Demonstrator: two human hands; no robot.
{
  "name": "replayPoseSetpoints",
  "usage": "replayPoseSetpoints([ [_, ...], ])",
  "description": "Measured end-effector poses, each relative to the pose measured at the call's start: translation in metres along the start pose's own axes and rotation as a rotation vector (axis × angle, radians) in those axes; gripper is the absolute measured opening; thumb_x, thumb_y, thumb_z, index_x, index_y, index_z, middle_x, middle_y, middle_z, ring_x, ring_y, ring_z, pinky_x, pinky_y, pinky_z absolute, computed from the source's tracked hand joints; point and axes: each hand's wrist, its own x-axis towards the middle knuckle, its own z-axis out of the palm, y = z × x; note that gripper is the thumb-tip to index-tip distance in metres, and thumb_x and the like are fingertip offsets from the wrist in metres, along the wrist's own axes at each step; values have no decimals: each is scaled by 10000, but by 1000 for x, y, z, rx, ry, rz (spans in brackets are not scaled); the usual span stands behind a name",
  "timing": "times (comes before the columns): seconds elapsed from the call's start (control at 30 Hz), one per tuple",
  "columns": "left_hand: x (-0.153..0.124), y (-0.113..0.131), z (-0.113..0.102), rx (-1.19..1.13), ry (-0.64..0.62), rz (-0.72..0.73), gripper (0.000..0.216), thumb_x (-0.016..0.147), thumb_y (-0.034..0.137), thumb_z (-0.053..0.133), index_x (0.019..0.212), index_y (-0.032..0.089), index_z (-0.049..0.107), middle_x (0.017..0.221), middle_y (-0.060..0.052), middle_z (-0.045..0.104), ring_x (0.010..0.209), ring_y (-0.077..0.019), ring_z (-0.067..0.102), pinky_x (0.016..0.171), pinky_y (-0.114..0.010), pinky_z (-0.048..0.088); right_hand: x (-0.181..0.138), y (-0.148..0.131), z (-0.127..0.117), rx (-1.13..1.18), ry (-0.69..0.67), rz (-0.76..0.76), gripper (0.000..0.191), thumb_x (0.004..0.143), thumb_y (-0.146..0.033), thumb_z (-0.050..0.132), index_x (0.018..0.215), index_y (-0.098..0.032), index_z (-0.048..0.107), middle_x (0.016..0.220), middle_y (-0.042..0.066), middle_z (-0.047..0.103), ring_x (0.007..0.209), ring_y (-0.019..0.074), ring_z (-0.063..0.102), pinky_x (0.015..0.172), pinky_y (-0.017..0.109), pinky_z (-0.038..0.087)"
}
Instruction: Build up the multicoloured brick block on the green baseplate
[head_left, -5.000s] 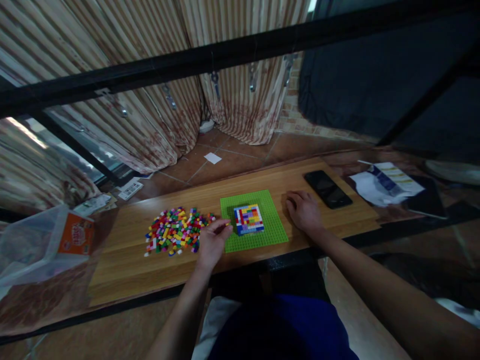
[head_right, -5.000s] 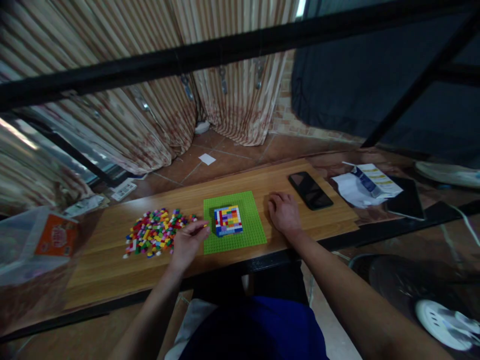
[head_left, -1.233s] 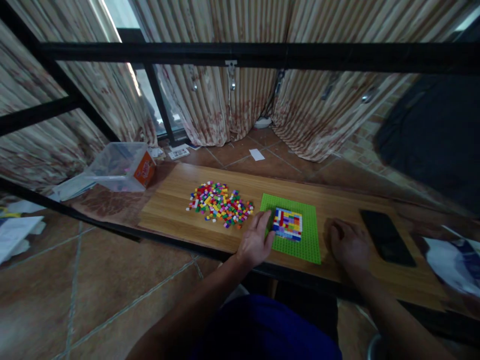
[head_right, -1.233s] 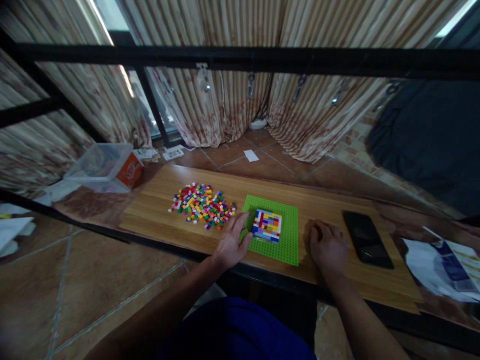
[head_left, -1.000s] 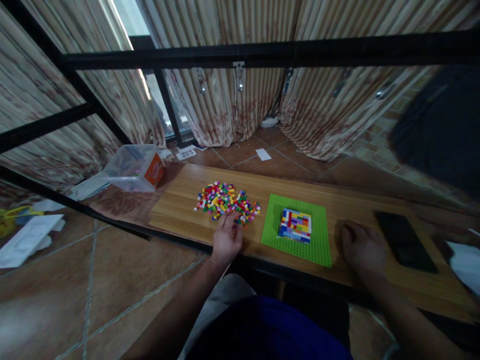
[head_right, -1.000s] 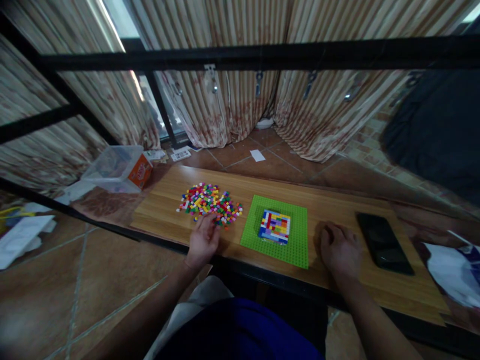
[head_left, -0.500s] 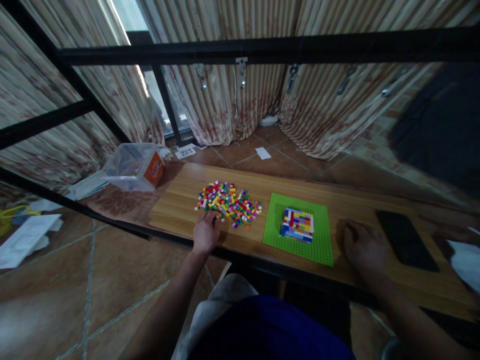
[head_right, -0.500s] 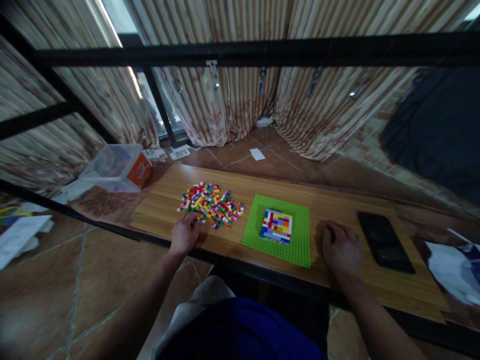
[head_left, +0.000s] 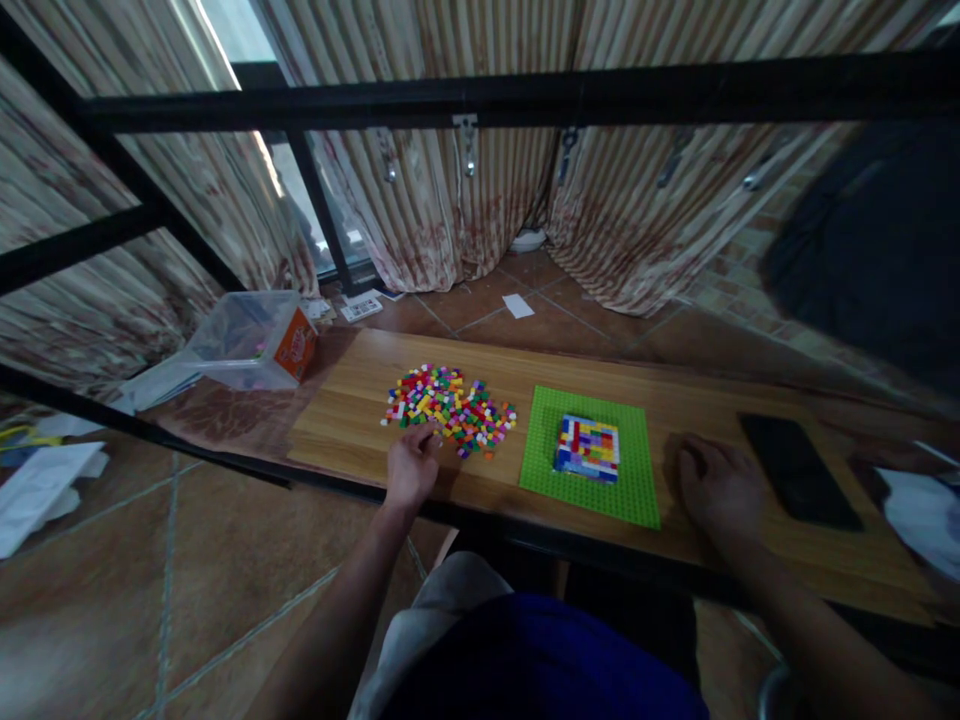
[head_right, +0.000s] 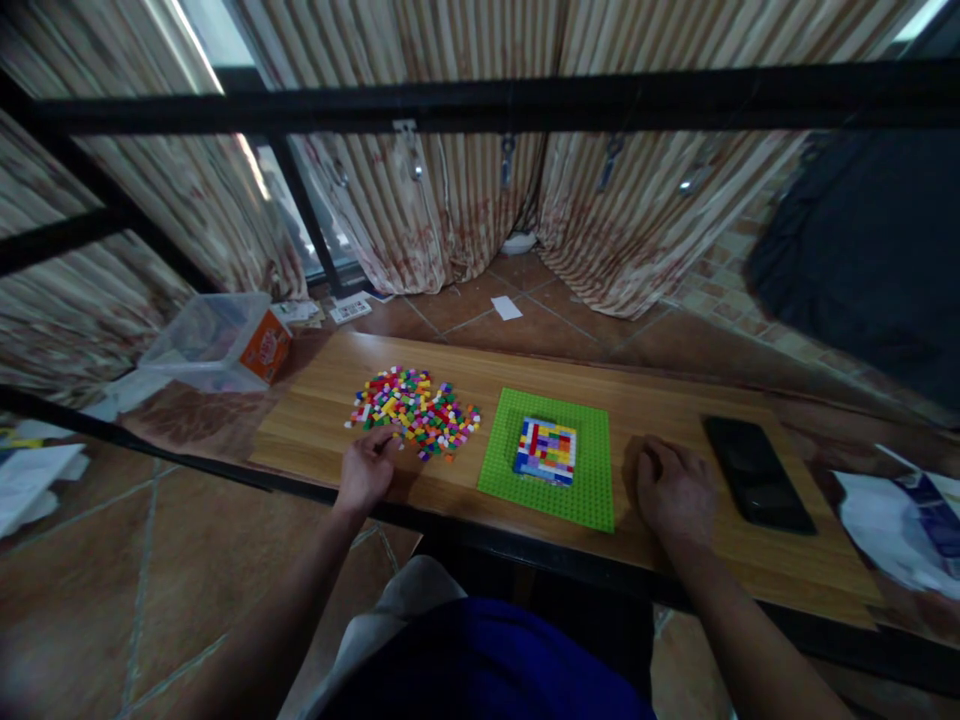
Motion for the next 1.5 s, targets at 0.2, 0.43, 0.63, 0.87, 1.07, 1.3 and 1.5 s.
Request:
replayPoseSetpoints([
  [0.2, 8, 13, 3, 40, -33, 49, 279, 886, 191, 479, 1034, 199, 715, 1072, -58, 737, 1003, -203, 680, 932, -367, 525, -2, 4, 6, 5, 36, -11, 355, 910, -346, 429, 1073, -138, 666, 1059, 153, 658, 1010, 281, 577, 895, 429, 426],
  [0.43, 25, 20, 2, 196, -35, 85, 387, 866, 151, 502, 1229, 200, 625, 1074, -77, 736, 1005, -225, 688, 913, -356, 528, -1, 1, 3, 14, 31, 10, 351, 903, -352, 434, 1063, -145, 668, 1040, 150, 660, 979, 287, 578, 876, 445, 431],
  [0.63, 30, 16, 2, 270, -25, 117, 403, 850, 153, 511, 1243, 172, 597, 1006, -79, 746, 933, -218, 700, 869, -334, 534, 0, -3, 0, 20, 31, 28, 348, 898, -349, 438, 1061, -148, 671, 1053, 154, 660, 983, 288, 576, 892, 446, 427],
  [0.87, 32, 16, 1, 183, -23, 209, 283, 871, 159, 464, 1033, 181, 695, 1072, -80, 725, 1011, -214, 670, 939, -360, 515, 1, -5, -1, 7, 12, 40, 361, 904, -341, 435, 1076, -127, 671, 1074, 163, 659, 1006, 291, 570, 900, 442, 430],
  [1.07, 15, 46, 15, -58, -119, 269, 207, 875, 205, 525, 982, 211, 702, 1018, -40, 723, 948, -179, 669, 900, -343, 537, 3, -11, -6, 30, 7, 69, 347, 904, -323, 438, 1068, -132, 676, 1066, 161, 659, 983, 284, 561, 902, 440, 421],
  [1.3, -10, 93, 58, -173, -286, 471, 203, 891, 158, 530, 954, 224, 711, 942, -31, 699, 920, -159, 654, 859, -311, 544, 4, -13, -9, 34, -26, 88, 324, 913, -288, 440, 1097, -140, 662, 1094, 148, 660, 1029, 270, 551, 923, 426, 410],
  [1.5, -7, 109, 82, -102, -407, 501, 286, 866, 80, 520, 1096, 150, 675, 1006, -81, 694, 927, -198, 655, 881, -356, 540, 5, -16, -12, 12, -37, 102, 339, 931, -300, 446, 1114, -119, 666, 1113, 149, 668, 1036, 251, 553, 942, 380, 398],
])
